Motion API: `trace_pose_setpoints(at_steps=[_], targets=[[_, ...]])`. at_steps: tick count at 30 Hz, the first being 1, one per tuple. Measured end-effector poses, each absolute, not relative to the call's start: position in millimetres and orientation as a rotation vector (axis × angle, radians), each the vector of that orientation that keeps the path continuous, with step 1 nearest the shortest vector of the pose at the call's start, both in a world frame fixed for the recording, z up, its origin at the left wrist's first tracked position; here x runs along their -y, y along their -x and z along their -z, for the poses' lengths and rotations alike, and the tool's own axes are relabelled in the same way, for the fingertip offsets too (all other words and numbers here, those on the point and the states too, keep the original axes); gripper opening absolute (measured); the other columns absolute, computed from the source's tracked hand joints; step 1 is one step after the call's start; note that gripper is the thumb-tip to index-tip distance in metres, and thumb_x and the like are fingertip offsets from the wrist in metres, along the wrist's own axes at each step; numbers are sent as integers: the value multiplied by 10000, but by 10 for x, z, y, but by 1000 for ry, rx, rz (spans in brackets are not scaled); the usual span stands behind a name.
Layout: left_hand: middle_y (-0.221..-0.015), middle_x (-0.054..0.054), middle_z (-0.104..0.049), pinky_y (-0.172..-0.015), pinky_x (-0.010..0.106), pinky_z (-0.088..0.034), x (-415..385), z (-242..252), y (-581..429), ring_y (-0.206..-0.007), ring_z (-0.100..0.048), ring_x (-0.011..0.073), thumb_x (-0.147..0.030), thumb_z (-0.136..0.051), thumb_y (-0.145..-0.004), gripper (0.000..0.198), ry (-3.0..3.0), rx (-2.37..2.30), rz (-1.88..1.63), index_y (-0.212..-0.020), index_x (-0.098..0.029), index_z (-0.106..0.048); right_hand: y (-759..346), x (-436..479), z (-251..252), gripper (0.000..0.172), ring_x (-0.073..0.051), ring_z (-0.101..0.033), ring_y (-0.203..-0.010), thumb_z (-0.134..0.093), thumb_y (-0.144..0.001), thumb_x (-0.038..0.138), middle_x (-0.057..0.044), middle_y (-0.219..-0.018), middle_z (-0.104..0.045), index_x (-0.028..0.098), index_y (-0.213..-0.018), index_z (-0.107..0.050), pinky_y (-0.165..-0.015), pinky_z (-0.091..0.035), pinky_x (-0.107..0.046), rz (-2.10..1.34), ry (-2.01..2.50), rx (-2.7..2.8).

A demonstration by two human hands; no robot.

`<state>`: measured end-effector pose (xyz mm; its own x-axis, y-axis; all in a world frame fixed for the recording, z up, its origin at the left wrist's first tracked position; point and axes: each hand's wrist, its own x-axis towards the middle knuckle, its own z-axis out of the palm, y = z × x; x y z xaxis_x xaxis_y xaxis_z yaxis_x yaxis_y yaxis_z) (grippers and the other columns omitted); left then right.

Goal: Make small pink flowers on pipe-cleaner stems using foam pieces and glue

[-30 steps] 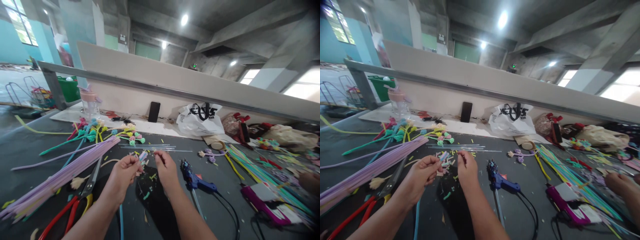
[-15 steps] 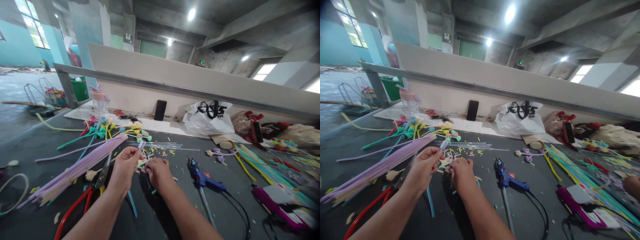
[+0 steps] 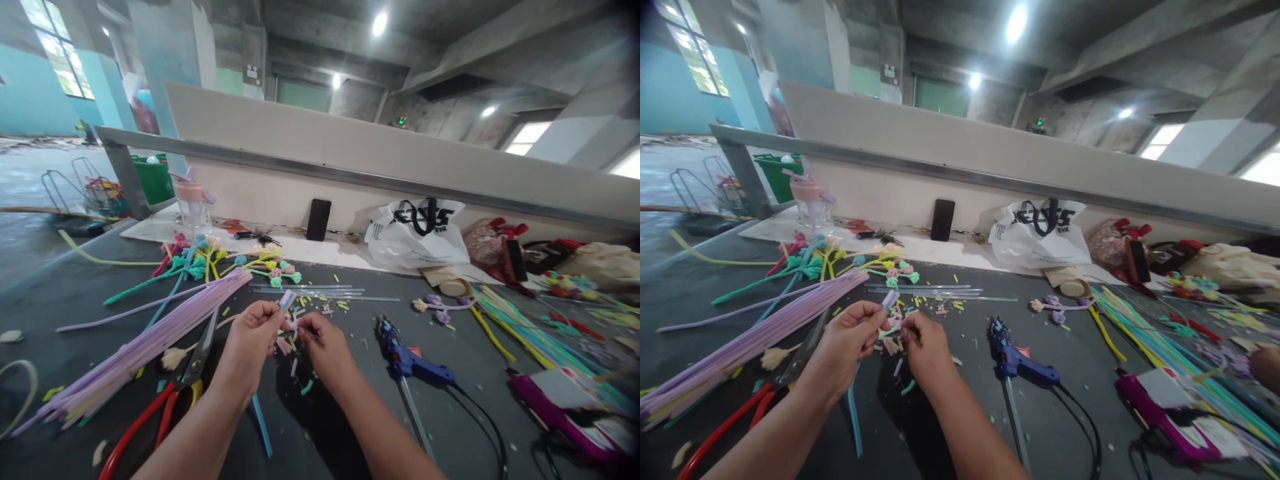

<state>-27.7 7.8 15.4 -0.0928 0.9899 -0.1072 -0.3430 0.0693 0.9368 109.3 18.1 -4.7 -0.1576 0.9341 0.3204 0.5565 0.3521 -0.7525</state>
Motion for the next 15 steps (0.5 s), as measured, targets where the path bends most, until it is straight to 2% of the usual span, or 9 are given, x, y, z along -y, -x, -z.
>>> trace_pose_setpoints(at_steps=[5, 8, 11, 15], targets=[[-455, -65, -499, -344, 154, -159, -50, -190, 254, -332, -269, 20, -297, -643, -652, 173, -936, -1151, -1274, -614, -153, -556, -1148, -150, -79, 82, -153, -539, -645, -537, -739, 212, 7, -682, -610, 202, -735, -618, -598, -398, -251, -667, 1284, 1595], [-462, -62, -517, -354, 170, -181, -53, -179, 251, -334, -294, 31, -285, -606, -682, 146, -1053, -1208, -1231, -609, -164, -570, -1173, -129, -131, 71, -159, -547, -661, -582, -701, 206, 4, -693, -618, 196, -748, -635, -626, -411, -264, -760, 1244, 1448], [-513, -44, -575, -394, 181, -269, -72, -139, 245, -376, -392, 57, -234, -578, -687, 88, -1162, -1263, -1233, -625, -172, -591, -1176, -109, -169, 114, -163, -558, -678, -600, -686, 190, 3, -705, -622, 195, -793, -638, -649, -420, -272, -797, 1230, 1388], [-543, -30, -596, -496, 204, -371, -96, -82, 238, -514, -530, 112, -210, -563, -691, 63, -1249, -1265, -1251, -651, -177, -600, -1176, -90, -209, 42, -167, -556, -663, -610, -684, 184, 4, -671, -635, 203, -694, -647, -647, -409, -278, -743, 1295, 1417]])
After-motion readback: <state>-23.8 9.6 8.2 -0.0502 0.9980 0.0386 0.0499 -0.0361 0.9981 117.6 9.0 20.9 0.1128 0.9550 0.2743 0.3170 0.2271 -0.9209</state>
